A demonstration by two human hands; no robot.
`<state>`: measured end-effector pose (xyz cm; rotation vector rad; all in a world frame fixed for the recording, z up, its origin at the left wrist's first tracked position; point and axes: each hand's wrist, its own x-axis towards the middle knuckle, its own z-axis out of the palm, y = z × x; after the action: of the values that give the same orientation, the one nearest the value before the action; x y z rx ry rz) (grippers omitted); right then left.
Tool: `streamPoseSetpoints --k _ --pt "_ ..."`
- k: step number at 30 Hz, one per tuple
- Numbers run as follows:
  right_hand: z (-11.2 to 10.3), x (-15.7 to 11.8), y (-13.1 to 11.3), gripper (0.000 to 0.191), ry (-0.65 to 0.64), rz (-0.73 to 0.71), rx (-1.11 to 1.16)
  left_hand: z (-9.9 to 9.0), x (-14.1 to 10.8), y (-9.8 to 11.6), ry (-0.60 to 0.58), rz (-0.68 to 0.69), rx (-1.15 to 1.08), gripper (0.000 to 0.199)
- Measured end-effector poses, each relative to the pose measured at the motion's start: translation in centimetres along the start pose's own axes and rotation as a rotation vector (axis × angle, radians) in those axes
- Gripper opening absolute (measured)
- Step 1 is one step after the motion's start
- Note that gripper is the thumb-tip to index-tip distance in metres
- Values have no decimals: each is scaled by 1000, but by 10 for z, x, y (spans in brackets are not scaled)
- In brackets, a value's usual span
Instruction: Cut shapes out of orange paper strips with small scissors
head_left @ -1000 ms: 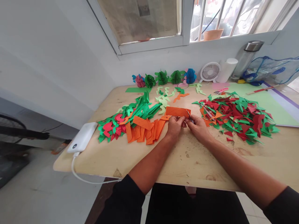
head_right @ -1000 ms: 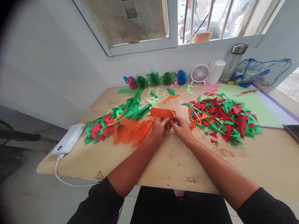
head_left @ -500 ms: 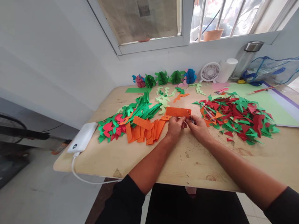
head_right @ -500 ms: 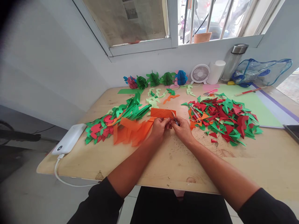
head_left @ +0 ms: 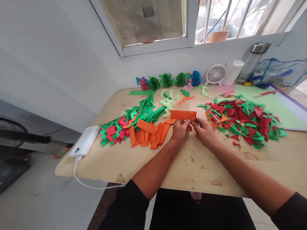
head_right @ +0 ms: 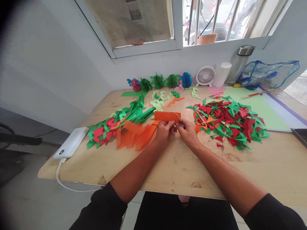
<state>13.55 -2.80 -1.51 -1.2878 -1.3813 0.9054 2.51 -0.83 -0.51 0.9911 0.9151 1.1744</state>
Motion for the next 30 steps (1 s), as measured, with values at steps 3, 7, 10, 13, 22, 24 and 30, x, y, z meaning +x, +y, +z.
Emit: streamPoseSetpoints --k 3,7,10,13,22,24,30 --pt "0 0 1 27 5 11 -10 0 0 0 -1 5 6 32" --pt "-1 0 -2 27 8 -5 -35 0 0 -1 3 8 12 30" --pt "-1 -1 -4 27 -5 -19 -38 0 0 0 -2 10 -6 31" --pt "0 -2 -5 27 7 -12 -4 0 0 1 -5 12 -19 35" --pt "2 -2 -4 27 97 70 81 0 1 -1 12 5 0 32" --pt "2 -3 -6 25 103 73 86 -1 1 -1 2 10 -2 31" --pt "0 -3 -8 24 130 55 49 0 2 -2 12 28 -35 32"
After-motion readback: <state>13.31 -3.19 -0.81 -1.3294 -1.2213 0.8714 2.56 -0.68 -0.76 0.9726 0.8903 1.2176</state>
